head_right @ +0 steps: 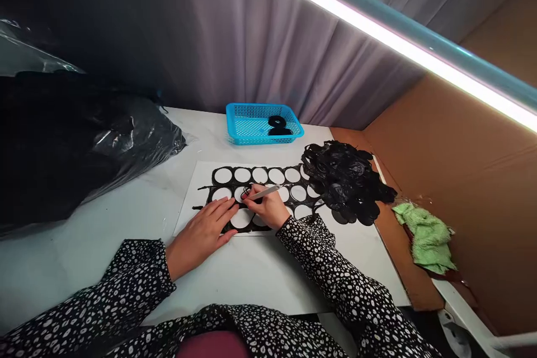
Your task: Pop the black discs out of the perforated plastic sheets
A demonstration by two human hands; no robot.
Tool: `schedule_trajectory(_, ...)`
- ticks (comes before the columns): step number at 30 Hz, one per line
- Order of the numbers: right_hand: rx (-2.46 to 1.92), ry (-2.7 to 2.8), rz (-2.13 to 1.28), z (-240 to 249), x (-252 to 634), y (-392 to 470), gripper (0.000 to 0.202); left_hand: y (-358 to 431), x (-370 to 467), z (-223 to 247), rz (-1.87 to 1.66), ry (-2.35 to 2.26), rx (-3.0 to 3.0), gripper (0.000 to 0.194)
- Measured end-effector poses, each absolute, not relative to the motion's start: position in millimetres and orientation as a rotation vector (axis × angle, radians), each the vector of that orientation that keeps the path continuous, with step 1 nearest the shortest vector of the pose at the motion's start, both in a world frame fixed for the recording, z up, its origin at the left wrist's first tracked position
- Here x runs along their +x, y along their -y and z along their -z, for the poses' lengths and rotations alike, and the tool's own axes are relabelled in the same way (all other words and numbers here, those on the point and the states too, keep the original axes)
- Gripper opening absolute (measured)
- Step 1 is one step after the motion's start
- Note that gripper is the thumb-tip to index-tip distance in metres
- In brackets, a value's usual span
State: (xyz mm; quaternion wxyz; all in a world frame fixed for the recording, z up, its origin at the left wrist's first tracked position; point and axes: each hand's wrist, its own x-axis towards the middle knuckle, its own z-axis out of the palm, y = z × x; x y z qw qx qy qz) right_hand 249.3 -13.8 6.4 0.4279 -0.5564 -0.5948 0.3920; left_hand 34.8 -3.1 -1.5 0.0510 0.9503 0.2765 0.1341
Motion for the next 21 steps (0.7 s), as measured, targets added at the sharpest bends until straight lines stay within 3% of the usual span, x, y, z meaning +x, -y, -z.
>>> schedule_trajectory(21, -1.385, 1.551, -0.919, -4.4, 241.7, 17.6, 0.017, 4.3, 35.3, 4.0, -0.466, -0.838, 2.858, 0.049)
